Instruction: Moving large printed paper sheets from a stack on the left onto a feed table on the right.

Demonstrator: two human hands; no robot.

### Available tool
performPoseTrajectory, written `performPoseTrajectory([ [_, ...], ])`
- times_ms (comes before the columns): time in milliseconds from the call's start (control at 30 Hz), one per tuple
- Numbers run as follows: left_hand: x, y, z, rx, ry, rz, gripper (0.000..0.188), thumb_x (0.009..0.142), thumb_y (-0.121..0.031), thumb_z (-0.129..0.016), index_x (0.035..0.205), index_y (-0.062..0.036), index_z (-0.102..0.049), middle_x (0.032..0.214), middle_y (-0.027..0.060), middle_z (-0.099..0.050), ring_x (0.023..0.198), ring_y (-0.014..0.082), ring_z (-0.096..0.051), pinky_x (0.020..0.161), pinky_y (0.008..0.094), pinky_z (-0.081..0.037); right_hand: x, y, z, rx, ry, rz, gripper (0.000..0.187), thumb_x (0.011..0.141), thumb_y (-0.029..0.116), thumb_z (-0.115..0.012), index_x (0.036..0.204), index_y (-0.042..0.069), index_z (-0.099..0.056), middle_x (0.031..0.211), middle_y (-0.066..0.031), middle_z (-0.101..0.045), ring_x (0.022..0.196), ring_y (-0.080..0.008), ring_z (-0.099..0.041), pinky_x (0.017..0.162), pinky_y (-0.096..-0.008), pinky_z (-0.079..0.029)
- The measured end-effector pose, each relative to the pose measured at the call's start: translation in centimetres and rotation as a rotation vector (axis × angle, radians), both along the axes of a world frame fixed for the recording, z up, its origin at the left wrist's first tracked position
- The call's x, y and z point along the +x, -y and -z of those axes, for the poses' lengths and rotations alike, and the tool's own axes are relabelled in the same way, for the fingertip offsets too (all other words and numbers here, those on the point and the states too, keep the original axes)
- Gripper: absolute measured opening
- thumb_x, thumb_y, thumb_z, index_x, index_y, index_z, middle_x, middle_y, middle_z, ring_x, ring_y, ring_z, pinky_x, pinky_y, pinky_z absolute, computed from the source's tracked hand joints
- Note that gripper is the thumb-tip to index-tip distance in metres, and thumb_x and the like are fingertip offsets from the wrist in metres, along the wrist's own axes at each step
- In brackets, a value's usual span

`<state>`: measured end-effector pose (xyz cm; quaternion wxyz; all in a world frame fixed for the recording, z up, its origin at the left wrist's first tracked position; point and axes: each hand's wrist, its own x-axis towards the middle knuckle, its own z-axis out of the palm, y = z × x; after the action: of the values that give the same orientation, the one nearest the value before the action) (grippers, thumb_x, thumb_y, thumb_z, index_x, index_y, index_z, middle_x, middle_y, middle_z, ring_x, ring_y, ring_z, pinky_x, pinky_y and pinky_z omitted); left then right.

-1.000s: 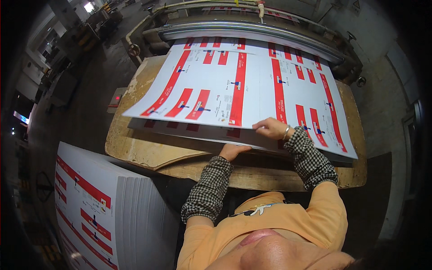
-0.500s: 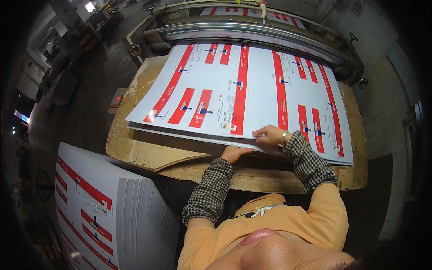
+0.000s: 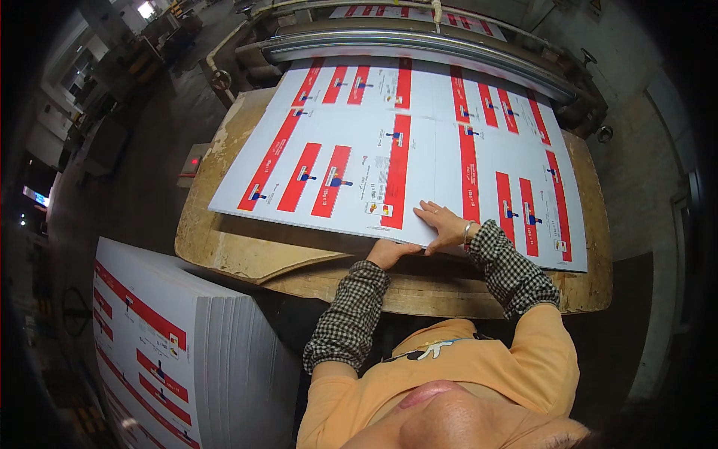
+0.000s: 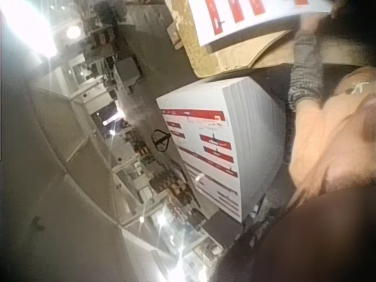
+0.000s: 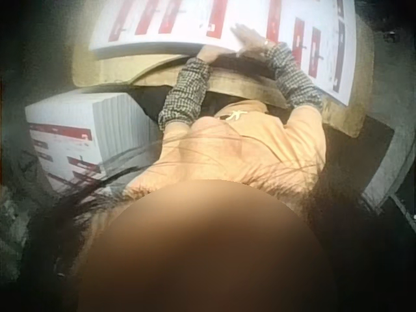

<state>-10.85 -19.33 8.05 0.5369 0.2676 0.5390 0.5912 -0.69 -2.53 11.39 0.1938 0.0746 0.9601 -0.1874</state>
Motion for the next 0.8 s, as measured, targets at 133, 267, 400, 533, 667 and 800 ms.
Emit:
performPoseTrajectory([
  [133,-0.2,0.0,0.2,0.019,-0.025,-0.001,0.044,0.068,-0.005,-0.067,0.107,0.0053,-0.050,0.104,0.0118,-0.056,0.093,0.0193,-0.054,0.082,0.0283,-0.043,0.0,-0.7,-0.9,-0.184,-0.017,0.011,0.082,0.062,0.038,-0.070,0.126,0.001,-0.034,0.134,-0.0237,-0.023,0.126,-0.0336,-0.022,0.101,-0.0360,-0.023],
  [267,-0.4,0.0,0.9,-0.037,-0.049,0.003,0.041,0.068,-0.009,-0.068,0.104,0.0051,-0.054,0.101,0.0119,-0.058,0.092,0.0180,-0.054,0.081,0.0269,-0.042,0.1,-0.8,-2.6,-0.376,-0.050,0.123,0.039,0.077,0.023,-0.057,0.108,-0.001,-0.054,0.117,-0.0205,-0.048,0.110,-0.0286,-0.047,0.093,-0.0329,-0.036],
  [400,-0.6,0.1,1.4,-0.151,-0.146,0.018,0.037,0.068,-0.020,-0.069,0.094,0.0049,-0.059,0.094,0.0127,-0.061,0.088,0.0170,-0.055,0.078,0.0255,-0.042,0.1,-1.1,-7.0,-0.426,-0.251,0.283,0.024,0.081,0.010,-0.050,0.100,-0.002,-0.058,0.101,-0.0159,-0.059,0.094,-0.0241,-0.058,0.083,-0.0293,-0.044],
  [533,-0.5,0.4,1.1,-0.127,-0.191,-0.019,0.039,0.067,-0.022,-0.070,0.095,0.0045,-0.060,0.092,0.0116,-0.061,0.085,0.0172,-0.056,0.077,0.0253,-0.042,0.7,0.0,-5.4,-0.361,-0.261,0.160,0.024,0.081,0.010,-0.050,0.101,0.000,-0.058,0.104,-0.0150,-0.058,0.097,-0.0247,-0.056,0.085,-0.0301,-0.043],
  [667,-0.2,0.2,-2.1,-0.245,-0.195,0.049,0.038,0.068,-0.023,-0.069,0.093,0.0039,-0.060,0.090,0.0104,-0.061,0.083,0.0163,-0.056,0.075,0.0253,-0.042,1.6,-0.2,-1.3,-0.391,-0.224,0.157,0.025,0.079,0.010,-0.052,0.101,0.000,-0.057,0.109,-0.0154,-0.055,0.103,-0.0246,-0.053,0.088,-0.0306,-0.042],
  [800,-0.3,0.8,-0.2,-0.173,-0.139,0.046,0.039,0.068,-0.019,-0.070,0.097,0.0033,-0.058,0.093,0.0099,-0.061,0.084,0.0168,-0.055,0.078,0.0260,-0.042,1.4,0.5,-1.9,-0.448,-0.204,0.182,0.027,0.078,0.014,-0.052,0.101,0.000,-0.058,0.106,-0.0157,-0.056,0.099,-0.0265,-0.054,0.087,-0.0303,-0.041],
])
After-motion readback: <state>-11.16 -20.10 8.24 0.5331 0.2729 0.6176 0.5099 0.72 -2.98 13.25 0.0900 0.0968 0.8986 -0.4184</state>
